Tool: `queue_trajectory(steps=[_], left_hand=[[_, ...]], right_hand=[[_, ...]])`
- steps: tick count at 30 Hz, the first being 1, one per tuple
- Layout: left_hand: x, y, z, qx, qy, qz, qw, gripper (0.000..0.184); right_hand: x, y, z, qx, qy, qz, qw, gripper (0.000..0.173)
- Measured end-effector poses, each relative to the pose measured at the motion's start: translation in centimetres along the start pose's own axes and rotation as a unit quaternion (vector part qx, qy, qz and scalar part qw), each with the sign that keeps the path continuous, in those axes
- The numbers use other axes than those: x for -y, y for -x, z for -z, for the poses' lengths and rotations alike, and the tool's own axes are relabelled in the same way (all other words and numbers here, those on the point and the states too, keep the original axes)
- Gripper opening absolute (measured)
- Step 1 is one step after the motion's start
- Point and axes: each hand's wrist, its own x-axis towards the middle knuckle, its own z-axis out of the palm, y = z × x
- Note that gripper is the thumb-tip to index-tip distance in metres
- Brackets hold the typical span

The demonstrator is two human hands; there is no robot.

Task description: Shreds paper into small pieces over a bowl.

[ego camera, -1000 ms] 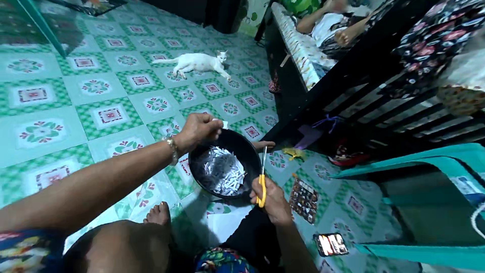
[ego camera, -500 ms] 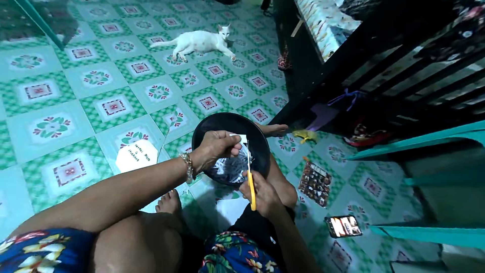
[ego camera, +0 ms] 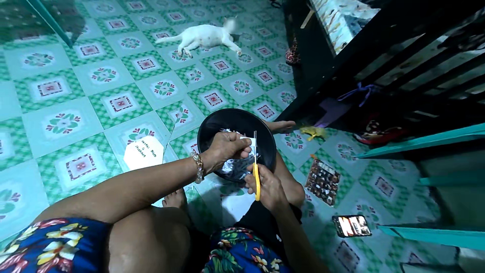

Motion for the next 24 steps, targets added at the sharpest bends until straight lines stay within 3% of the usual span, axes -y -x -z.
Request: queue_trajectory(steps=[12, 19, 24], left_hand=[[2.5, -1.1, 1.7, 0.049, -0.002, 0.001, 0.999, 0.012], [1.9, -1.0, 1.2, 0.015, -0.014, 0.001, 1.000, 0.012], [0.3, -1.1, 1.0, -0.025, 0.043, 0.033, 0.998, 0.012]], right_hand=[[-0.4, 0.2, -0.5, -0.024, -0.041, 0.012, 0.999, 0.024], [-0.9, -0.1, -0.6, -0.004, -0.113, -0.002, 0.994, 0.007], [0.6, 0.7, 0.3, 0.075, -0.067, -0.056, 0.993, 0.026]])
